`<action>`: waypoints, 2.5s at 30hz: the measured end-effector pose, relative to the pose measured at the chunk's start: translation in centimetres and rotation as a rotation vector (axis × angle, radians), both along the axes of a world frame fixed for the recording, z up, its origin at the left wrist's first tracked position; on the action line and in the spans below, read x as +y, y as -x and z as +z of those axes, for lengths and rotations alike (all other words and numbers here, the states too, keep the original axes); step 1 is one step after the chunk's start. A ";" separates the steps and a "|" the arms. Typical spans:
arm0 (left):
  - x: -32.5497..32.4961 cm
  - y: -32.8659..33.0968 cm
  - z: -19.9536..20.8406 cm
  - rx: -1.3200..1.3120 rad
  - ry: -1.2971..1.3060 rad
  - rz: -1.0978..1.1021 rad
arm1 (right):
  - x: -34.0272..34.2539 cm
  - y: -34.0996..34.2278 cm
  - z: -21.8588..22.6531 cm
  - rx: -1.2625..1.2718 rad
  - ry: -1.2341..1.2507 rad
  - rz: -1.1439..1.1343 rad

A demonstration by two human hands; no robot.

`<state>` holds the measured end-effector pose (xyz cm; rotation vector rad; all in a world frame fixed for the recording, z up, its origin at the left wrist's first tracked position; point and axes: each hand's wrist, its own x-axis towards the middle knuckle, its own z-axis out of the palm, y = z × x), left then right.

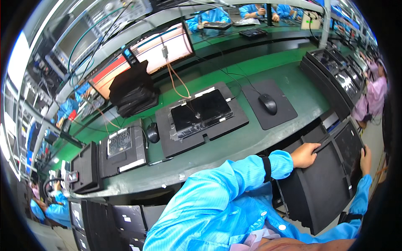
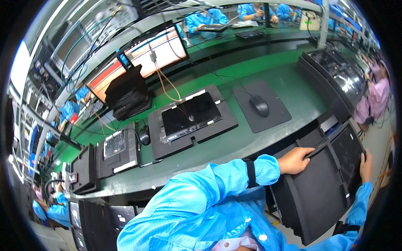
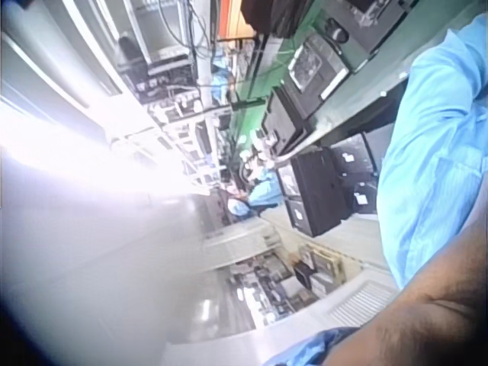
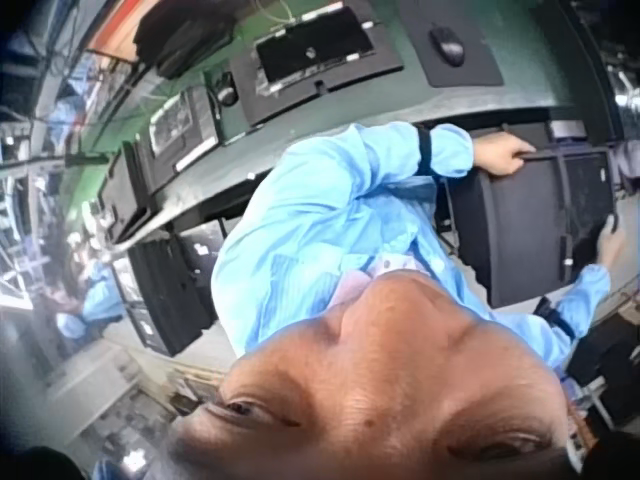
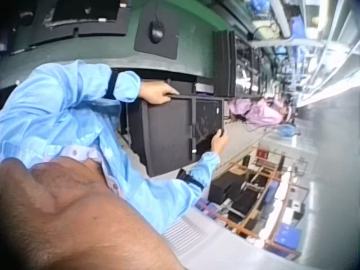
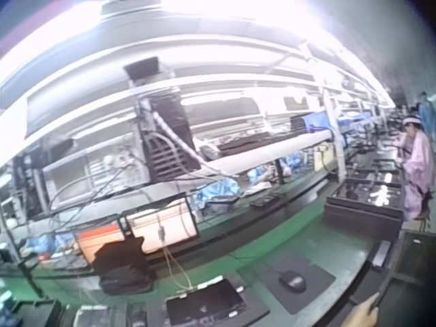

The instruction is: Assembling and testing tablet-like electronic devices on a production line.

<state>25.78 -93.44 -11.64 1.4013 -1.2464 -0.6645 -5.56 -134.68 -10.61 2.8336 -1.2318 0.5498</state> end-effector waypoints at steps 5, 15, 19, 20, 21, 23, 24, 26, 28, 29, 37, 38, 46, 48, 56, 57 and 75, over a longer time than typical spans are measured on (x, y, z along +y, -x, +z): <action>0.0 0.3 0.6 0.015 -0.031 0.020 | -5.4 -0.7 -0.6 -0.084 -0.104 0.018; 17.9 -5.3 2.6 0.000 0.159 0.401 | 30.5 -26.3 19.1 0.238 -0.366 0.925; 30.9 -7.6 2.3 -0.015 0.156 0.805 | 45.9 -34.6 20.6 0.474 0.008 1.338; 34.3 -7.8 2.3 -0.101 0.142 0.918 | 48.7 -37.1 19.9 0.524 0.038 1.415; 37.7 -8.0 2.4 -0.191 0.125 1.020 | 51.1 -39.7 18.3 0.443 0.036 1.517; 44.4 -7.7 1.4 -0.268 0.070 1.250 | 57.5 -44.7 14.7 0.266 -0.171 1.630; 48.0 -7.1 1.2 -0.360 0.014 1.356 | 61.1 -47.0 12.4 0.093 -0.314 1.674; 53.9 -6.8 0.2 -0.453 -0.029 1.526 | 67.5 -50.4 7.4 -0.252 -0.391 1.663; 58.0 -6.2 -1.1 -0.511 -0.067 1.685 | 73.2 -52.6 4.9 -0.392 -0.243 1.680; 59.3 -6.3 -1.6 -0.574 -0.109 1.762 | 75.6 -53.8 3.3 -0.385 -0.308 1.650; 60.5 -6.0 -3.5 -0.582 -0.102 1.816 | 81.2 -56.4 -1.6 -0.182 -0.203 1.453; 60.6 -5.9 -3.5 -0.564 -0.102 1.803 | 81.3 -56.5 -1.7 -0.179 -0.204 1.450; 60.9 -5.2 -3.7 -0.497 -0.134 1.814 | 81.6 -56.6 -1.6 -0.110 -0.218 1.470; 60.7 -5.7 -3.8 -0.496 -0.132 1.796 | 81.3 -56.4 -1.3 -0.225 -0.282 1.445; 62.0 -4.3 -4.6 -0.500 -0.326 1.897 | 66.7 -54.4 10.1 -0.335 0.068 1.756; 61.7 -4.3 -4.9 -0.539 -0.243 1.938 | 62.4 -55.4 11.0 -0.372 0.145 1.640; 66.0 -5.3 -8.6 -0.877 -0.500 2.088 | -12.7 -50.6 11.8 -0.761 -1.041 -0.420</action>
